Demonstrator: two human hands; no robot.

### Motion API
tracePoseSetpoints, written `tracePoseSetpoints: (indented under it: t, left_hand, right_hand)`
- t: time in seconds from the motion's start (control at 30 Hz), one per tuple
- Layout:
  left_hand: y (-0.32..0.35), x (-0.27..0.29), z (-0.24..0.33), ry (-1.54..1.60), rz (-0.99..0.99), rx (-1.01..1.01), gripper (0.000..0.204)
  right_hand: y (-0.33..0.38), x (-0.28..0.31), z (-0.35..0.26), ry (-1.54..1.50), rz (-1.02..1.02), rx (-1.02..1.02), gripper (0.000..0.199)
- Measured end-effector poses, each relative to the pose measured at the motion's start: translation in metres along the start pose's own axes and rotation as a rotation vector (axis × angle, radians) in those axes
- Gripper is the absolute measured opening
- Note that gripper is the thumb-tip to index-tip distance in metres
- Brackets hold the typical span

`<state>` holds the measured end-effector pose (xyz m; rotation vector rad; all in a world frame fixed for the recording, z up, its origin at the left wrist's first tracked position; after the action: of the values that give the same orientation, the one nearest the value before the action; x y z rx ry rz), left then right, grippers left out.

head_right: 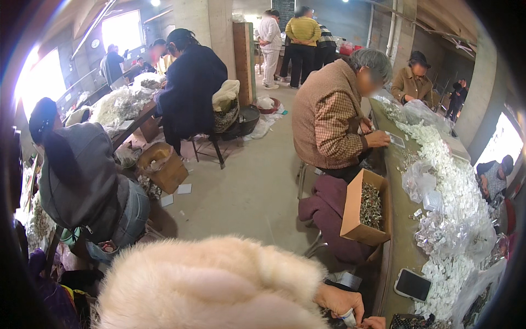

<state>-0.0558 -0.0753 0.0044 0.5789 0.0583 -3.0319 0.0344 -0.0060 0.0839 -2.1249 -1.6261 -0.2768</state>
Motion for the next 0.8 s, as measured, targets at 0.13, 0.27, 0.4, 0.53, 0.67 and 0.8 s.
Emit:
tracePoseSetpoints:
  t: [0.13,0.27,0.4,0.53,0.67,0.8]
  left_hand:
    - [0.0,-0.005,0.004,0.05,0.009,-0.027,0.013]
    - [-0.01,-0.003,-0.01,-0.042,0.064,0.002,0.014]
    - [-0.015,-0.02,-0.007,-0.213,-0.137,-0.157,0.032]
    - [-0.023,-0.027,-0.015,-0.016,-0.183,-0.031,0.016]
    - [-0.039,-0.047,-0.036,0.012,-0.156,0.259,0.014]
    - [-0.073,-0.066,-0.023,-0.152,-0.315,0.147,0.013]
  right_hand:
    - [0.001,-0.001,0.004,-0.081,-0.037,-0.056,0.017]
    - [0.011,0.002,-0.024,0.229,-0.018,0.256,0.019]
    - [0.031,0.017,-0.019,0.223,0.28,0.271,0.023]
    - [0.057,0.024,-0.001,0.302,0.384,0.266,0.027]
    - [0.084,0.048,0.015,0.196,0.47,0.16,0.023]
    - [0.106,0.073,0.034,0.019,0.686,0.013,0.02]
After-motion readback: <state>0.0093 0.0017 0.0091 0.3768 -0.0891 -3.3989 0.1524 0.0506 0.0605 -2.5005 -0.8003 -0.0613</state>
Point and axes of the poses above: each hand's wrist, its own y-axis away from the middle knuckle, its own x-axis out of the back of the hand, z = x × y, the point moved 8 cm from there along -y, towards the middle knuckle, and after that the axes turned 3 degrees about -x, right-handed, at the moved point
